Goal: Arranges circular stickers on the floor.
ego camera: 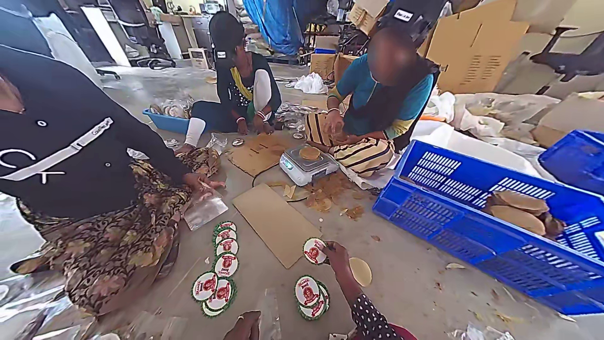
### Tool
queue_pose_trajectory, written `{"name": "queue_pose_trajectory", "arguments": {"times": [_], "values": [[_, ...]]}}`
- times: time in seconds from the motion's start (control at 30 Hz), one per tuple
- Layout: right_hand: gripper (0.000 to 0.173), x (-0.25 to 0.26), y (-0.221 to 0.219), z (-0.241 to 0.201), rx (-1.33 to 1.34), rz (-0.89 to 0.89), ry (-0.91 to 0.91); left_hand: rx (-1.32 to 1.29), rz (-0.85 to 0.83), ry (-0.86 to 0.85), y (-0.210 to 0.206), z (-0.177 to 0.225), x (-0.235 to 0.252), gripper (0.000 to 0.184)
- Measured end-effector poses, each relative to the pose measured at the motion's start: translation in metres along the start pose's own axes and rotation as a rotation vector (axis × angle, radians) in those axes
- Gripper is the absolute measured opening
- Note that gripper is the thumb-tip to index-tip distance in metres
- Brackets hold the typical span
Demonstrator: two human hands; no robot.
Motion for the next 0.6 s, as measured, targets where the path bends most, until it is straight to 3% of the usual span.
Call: {"name": "queue_pose_trajectory", "arguments": {"times": [0.6], "values": [[0.023,-0.0016,-0.0007,-0.0024,-0.009,-0.004,0.023,0.017,0.057,-0.02,0.0002,0.0006,-0.0012,0.02]]}}
Point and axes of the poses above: each hand's wrist, its own x-axis towards the middle knuckle, its own y-axis out of the back of the hand, z = x × y, the point moved 9 cm from there along x, towards the middle knuckle, and after that the axes turned 13 degrees about x, right-handed, at the moved point
